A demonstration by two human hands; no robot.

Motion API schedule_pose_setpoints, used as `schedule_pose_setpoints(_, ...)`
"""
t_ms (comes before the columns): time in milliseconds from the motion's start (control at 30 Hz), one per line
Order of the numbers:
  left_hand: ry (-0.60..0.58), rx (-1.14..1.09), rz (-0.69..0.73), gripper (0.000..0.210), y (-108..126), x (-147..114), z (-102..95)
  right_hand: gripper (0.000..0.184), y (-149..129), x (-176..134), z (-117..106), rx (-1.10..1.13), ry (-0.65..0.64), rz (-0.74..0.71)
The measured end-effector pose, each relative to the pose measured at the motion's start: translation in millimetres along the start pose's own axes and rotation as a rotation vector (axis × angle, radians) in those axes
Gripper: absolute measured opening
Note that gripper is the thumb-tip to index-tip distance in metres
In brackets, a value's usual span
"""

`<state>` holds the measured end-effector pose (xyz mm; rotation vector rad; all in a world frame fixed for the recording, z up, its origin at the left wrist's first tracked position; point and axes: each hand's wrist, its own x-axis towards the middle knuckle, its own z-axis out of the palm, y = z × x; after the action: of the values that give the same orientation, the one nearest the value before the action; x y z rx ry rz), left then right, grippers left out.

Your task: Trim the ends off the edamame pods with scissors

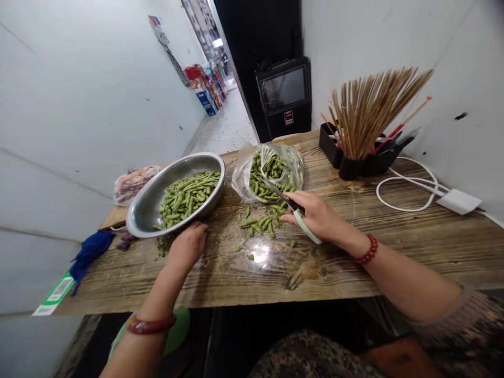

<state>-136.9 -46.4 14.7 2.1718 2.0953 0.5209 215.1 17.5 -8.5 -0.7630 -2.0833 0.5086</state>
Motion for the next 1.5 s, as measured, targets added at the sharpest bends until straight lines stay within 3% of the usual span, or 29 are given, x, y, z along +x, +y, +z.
schedule_pose_setpoints(100, 0.059, -0.125, -0.066, 0.012, 13, 3, 3.2, 0.041, 0, 0, 0, 0.005, 0.008, 0.007)
schedule_pose_setpoints(233, 0.084, -0.660, -0.278, 0.018, 39, 10, 15.6, 0.042, 2, 0, 1, 0.019, 0.006, 0.027)
schedule_pose_setpoints(333, 0.050, -0.926, -0.321, 0.027, 53, 18, 24.9, 0.040, 3, 0, 2, 0.016, -0.002, 0.039)
schedule_pose_setpoints(533, 0.104, -0.962, -0.342, 0.030, 61, 34, 26.5, 0.037, 5, 1, 2, -0.003, -0.010, 0.046)
schedule_pose_setpoints(700, -0.036, -1.301, -0.329, 0.031, 86, 43, 22.1, 0.039, 7, 1, 4, 0.010, 0.003, 0.042)
schedule_pose_setpoints(900, -0.191, -1.472, -0.300, 0.025, 116, 53, 28.7, 0.040, 6, 3, 4, 0.015, 0.003, 0.064)
schedule_pose_setpoints(1000, -0.202, -1.487, -0.308, 0.019, 118, 53, 33.3, 0.041, 6, 3, 4, 0.008, 0.009, 0.079)
schedule_pose_setpoints(1333, -0.045, -1.458, -0.323, 0.018, 91, 47, 30.6, 0.041, 7, 1, 4, 0.000, -0.016, 0.095)
schedule_pose_setpoints(1500, -0.102, -1.388, -0.366, 0.009, 74, 49, 31.5, 0.041, 6, 0, 4, 0.024, -0.035, 0.093)
